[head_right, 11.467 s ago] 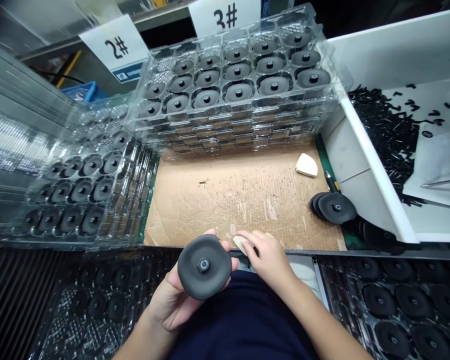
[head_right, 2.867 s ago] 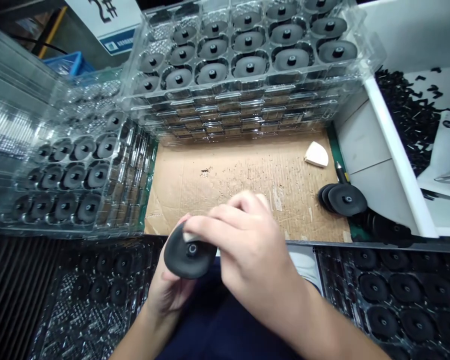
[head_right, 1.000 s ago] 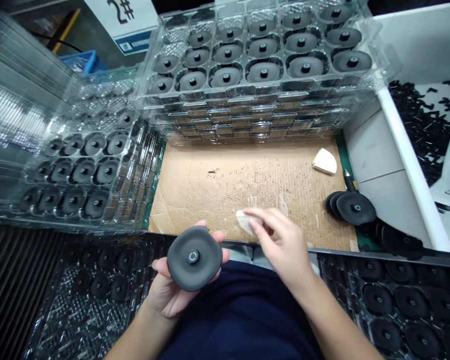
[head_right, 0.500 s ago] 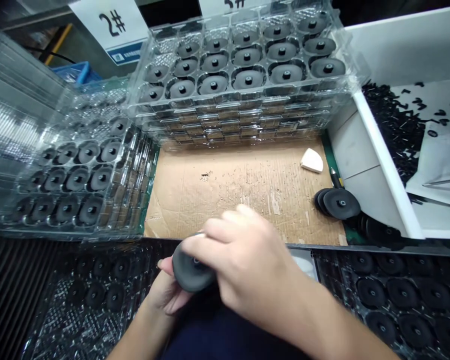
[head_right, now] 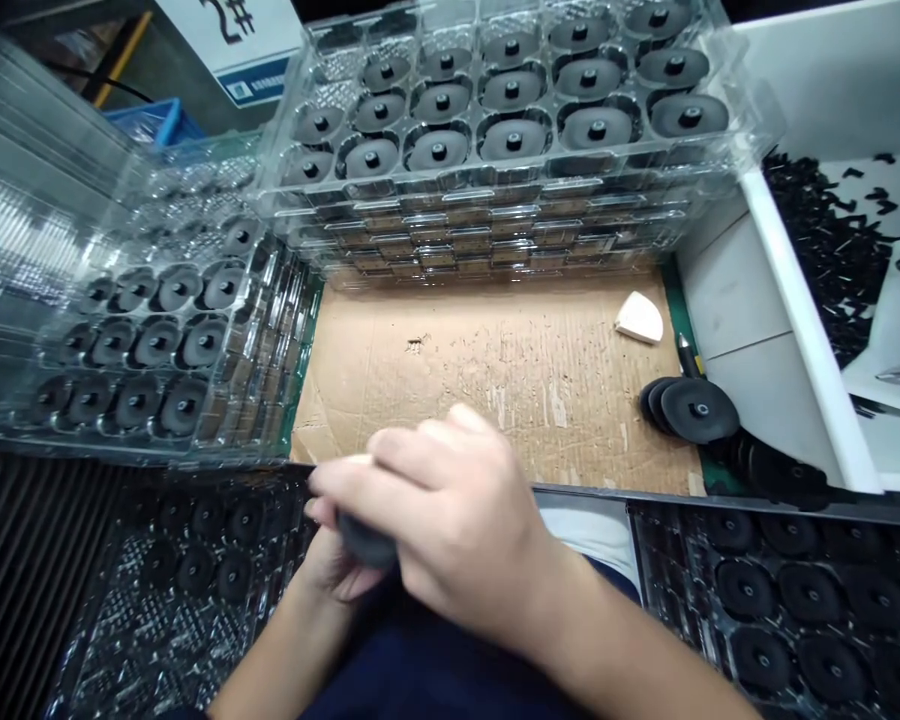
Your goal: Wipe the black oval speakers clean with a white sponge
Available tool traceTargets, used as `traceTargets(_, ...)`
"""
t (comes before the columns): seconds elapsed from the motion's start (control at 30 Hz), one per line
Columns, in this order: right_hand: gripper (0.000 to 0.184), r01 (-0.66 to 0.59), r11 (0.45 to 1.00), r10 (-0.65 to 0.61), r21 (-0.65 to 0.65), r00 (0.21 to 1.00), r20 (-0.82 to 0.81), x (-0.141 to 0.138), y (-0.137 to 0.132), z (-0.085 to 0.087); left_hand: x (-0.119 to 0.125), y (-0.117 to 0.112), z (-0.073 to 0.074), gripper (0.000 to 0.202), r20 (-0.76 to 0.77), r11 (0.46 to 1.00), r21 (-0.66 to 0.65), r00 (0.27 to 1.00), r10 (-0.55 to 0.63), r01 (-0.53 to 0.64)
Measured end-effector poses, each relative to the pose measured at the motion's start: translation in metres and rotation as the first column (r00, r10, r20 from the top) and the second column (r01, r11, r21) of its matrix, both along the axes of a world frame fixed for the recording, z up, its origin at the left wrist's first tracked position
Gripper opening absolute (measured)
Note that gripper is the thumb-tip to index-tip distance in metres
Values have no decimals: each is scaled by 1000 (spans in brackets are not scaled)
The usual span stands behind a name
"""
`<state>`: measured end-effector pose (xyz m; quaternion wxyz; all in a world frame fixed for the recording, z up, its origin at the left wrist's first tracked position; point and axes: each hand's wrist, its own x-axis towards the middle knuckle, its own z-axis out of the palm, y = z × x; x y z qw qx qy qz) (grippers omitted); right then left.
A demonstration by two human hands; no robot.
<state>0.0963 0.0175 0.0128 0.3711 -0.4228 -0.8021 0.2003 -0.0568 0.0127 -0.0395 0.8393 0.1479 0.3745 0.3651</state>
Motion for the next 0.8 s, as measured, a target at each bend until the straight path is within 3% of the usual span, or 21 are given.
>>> traceTargets(0.1,31,145,980,-129,-139,985,114,-2,-1,-3,-4,-1,-6,63,43,997,42,997,60,-62)
traceTargets(0.17,32,163,982,-150,-94,980,131,-4,-1,-5,-6,-1,-10,65,41,995,54,996,84,-86)
traceTargets(0.23,31,136,991,-135,-19,990,36,-8,-1,-6,-6,0,-11,62,52,992,74,994,94,-98)
traceTargets(0.3,28,155,987,-156,-35,987,-27,-8,-4,-6,-5,2,-11,59,72,987,113,991,110,-118)
traceTargets(0.37,25,169,974,-175,-148,984,-24,-4,-10,-4,-4,5,-10,59,95,981,145,989,117,-130)
traceTargets(0.43,23,39,937,-76,-348,993,-93,6,-18,-3,-3,6,-8,57,124,980,142,985,121,-138)
traceTargets(0.5,21,-138,833,-14,-536,963,-269,16,-27,-8,-1,7,-6,53,172,982,122,978,119,-141)
traceTargets(0.57,16,-166,745,-150,-647,902,-404,25,-35,-18,1,6,-4,49,215,985,107,971,106,-132)
traceTargets(0.63,13,-78,705,-368,-705,810,-457,30,-40,-33,2,5,-3,48,238,988,100,967,90,-116)
traceTargets(0.7,15,-16,665,-498,-747,735,-459,33,-41,-44,2,3,-2,48,237,989,92,967,92,-116)
traceTargets(0.8,18,105,681,-517,-725,770,-374,30,-38,-44,1,0,-2,50,193,990,86,977,96,-114)
